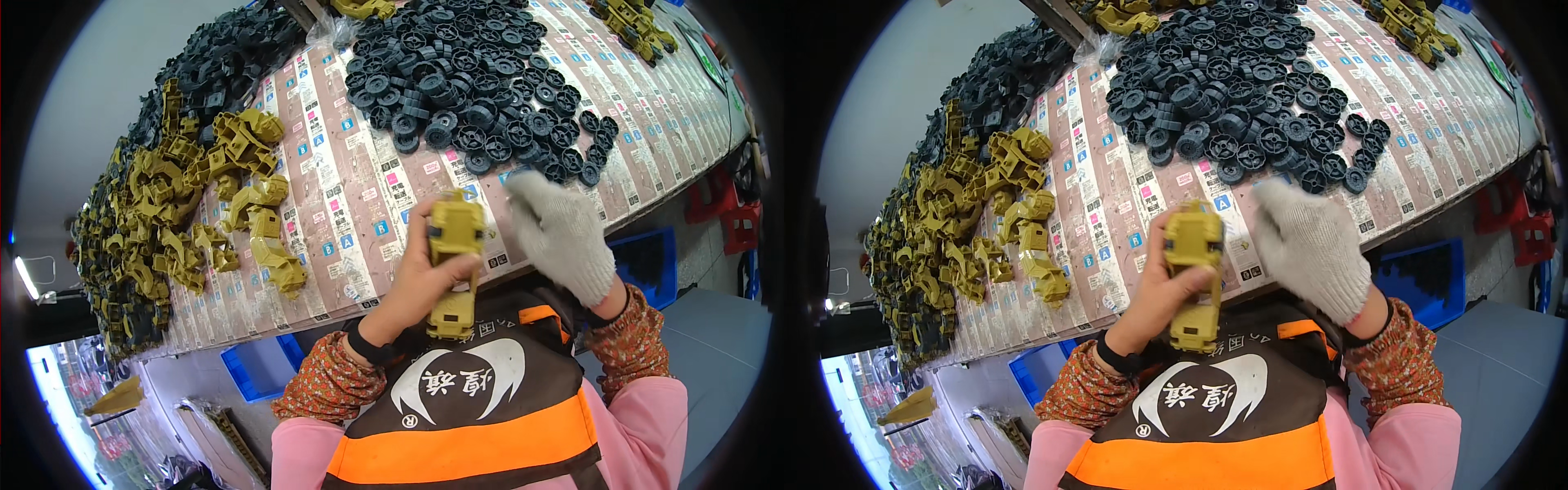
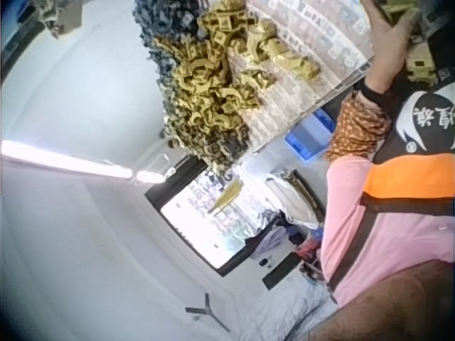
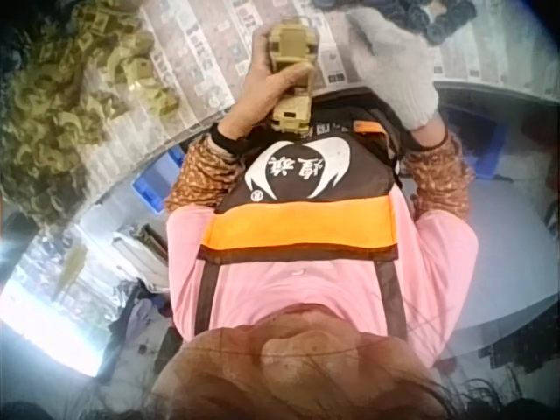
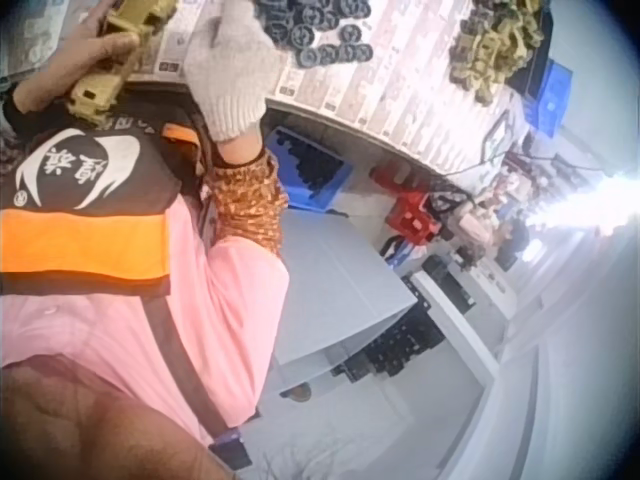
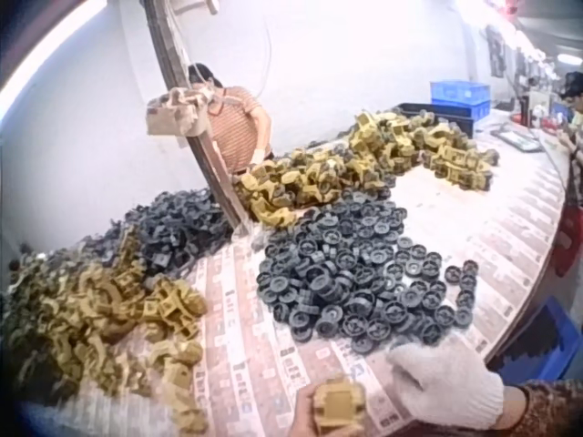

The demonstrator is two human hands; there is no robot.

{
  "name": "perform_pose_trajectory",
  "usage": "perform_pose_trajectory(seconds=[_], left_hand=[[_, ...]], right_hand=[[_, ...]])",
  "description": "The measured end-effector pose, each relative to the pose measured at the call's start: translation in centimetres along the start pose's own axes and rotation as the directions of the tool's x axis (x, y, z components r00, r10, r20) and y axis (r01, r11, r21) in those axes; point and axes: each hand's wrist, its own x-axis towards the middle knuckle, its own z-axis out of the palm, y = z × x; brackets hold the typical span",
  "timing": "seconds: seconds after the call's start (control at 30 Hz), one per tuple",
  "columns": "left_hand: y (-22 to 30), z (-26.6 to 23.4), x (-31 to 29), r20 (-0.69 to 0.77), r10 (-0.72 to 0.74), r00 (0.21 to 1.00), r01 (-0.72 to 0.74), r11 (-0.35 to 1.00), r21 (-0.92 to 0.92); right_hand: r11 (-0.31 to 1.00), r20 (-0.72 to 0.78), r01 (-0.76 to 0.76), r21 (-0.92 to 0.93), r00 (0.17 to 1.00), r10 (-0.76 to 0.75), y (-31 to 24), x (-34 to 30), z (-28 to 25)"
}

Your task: The person assembles yellow plastic toy trucks by inserting black wheels into the chassis. They pick up a truck body, insert wheels one by one, and place the completed unit on the table. The process is repeated continuously with multiple truck bodies and wheels.

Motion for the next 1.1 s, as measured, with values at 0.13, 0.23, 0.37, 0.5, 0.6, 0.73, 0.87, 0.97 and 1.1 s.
perform_pose_trajectory(seconds=[0.13,0.23,0.37,0.5,0.6,0.73,0.87,0.97,1.1], left_hand=[[0.3,-2.0,0.0,-0.202,-0.081,0.976,0.059,0.992,-0.114],[0.4,-2.6,-0.1,-0.235,-0.068,0.970,0.029,0.986,-0.164],[0.4,-2.6,-0.1,-0.277,-0.102,0.956,0.002,0.941,-0.339],[0.1,-3.0,-0.1,-0.292,-0.095,0.952,-0.037,0.909,-0.416],[0.2,-2.7,0.0,-0.323,-0.064,0.944,-0.100,0.879,-0.467],[0.0,-2.1,0.3,-0.385,0.000,0.923,-0.182,0.881,-0.437],[0.4,-1.6,0.4,-0.444,0.050,0.895,-0.236,0.897,-0.374],[0.7,-1.3,0.3,-0.462,0.082,0.883,-0.248,0.918,-0.311],[0.2,-1.5,0.2,-0.512,0.166,0.843,-0.312,0.925,-0.215]], right_hand=[[0.918,-0.034,0.087,-0.387,0.994,-0.108,2.5,1.1,1.1],[0.901,-0.002,0.121,-0.416,0.991,-0.134,2.3,1.0,2.4],[0.911,-0.016,0.180,-0.372,0.980,-0.200,2.2,1.2,3.4],[0.957,-0.048,0.213,-0.199,0.973,-0.226,2.0,1.6,3.7],[0.984,0.015,0.168,0.068,0.985,-0.169,0.1,0.7,2.6],[0.762,0.403,-0.258,0.593,0.915,-0.004,-2.0,-1.7,2.7],[0.526,0.536,-0.460,0.716,0.844,0.009,-3.3,-2.8,3.3],[0.503,0.537,-0.472,0.724,0.843,0.018,-3.7,-3.1,3.1],[0.670,0.366,-0.258,0.696,0.930,-0.022,-4.3,-3.6,3.2]])
